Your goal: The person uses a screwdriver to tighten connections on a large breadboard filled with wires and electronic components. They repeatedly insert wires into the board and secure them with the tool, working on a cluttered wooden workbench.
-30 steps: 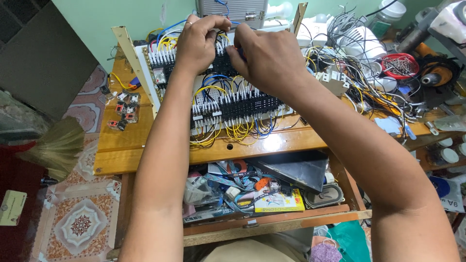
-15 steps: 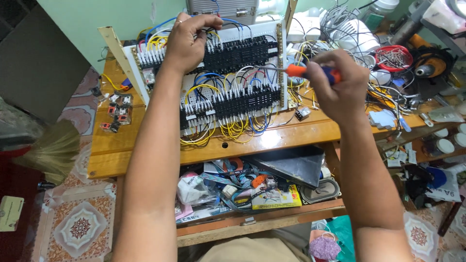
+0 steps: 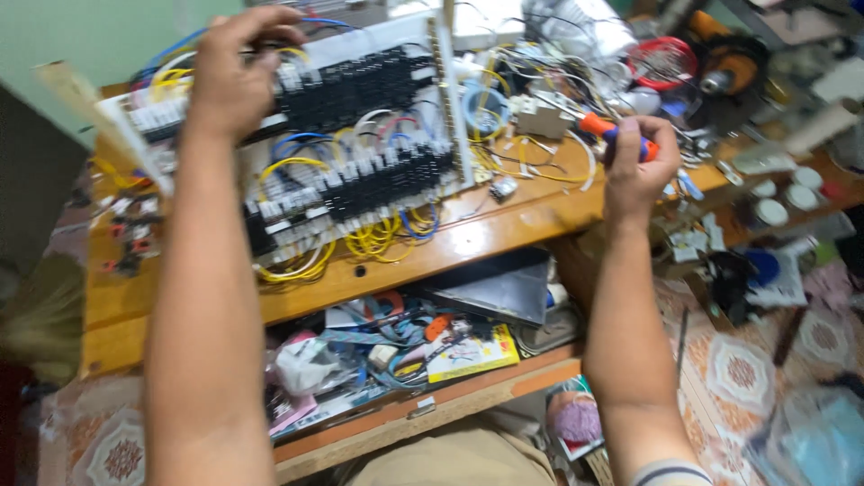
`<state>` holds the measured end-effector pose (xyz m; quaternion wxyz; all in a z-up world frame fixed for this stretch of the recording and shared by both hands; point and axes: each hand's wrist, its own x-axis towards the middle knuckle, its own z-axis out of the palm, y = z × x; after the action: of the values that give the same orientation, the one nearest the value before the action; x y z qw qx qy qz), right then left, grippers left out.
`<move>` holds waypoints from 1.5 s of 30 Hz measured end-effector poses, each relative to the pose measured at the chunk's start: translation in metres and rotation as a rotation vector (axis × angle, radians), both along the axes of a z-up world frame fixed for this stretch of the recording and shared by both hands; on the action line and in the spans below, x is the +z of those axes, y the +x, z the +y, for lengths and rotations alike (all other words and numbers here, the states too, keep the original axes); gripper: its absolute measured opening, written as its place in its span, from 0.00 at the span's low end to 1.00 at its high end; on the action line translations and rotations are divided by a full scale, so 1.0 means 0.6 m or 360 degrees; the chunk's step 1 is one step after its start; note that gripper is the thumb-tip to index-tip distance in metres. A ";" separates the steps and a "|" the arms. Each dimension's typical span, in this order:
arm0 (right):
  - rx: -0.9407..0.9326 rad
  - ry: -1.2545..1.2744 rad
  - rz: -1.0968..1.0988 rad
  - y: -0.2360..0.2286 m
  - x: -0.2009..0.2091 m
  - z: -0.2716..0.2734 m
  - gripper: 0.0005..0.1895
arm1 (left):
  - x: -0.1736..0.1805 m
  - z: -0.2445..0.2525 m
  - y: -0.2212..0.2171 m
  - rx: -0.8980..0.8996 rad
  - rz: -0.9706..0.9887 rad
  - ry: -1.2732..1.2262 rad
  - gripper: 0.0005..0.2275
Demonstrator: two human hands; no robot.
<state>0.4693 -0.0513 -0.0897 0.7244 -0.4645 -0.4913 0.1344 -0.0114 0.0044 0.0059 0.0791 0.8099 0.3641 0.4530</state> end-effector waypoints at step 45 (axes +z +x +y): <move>-0.0268 -0.1473 -0.1251 0.008 -0.044 0.049 0.15 | -0.029 -0.007 -0.026 0.0131 0.0150 -0.0010 0.24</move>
<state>0.4738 -0.0219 -0.1163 0.2203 -0.7829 -0.5740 0.0949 -0.0272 0.0003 -0.0117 0.0457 0.8145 0.4017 0.4161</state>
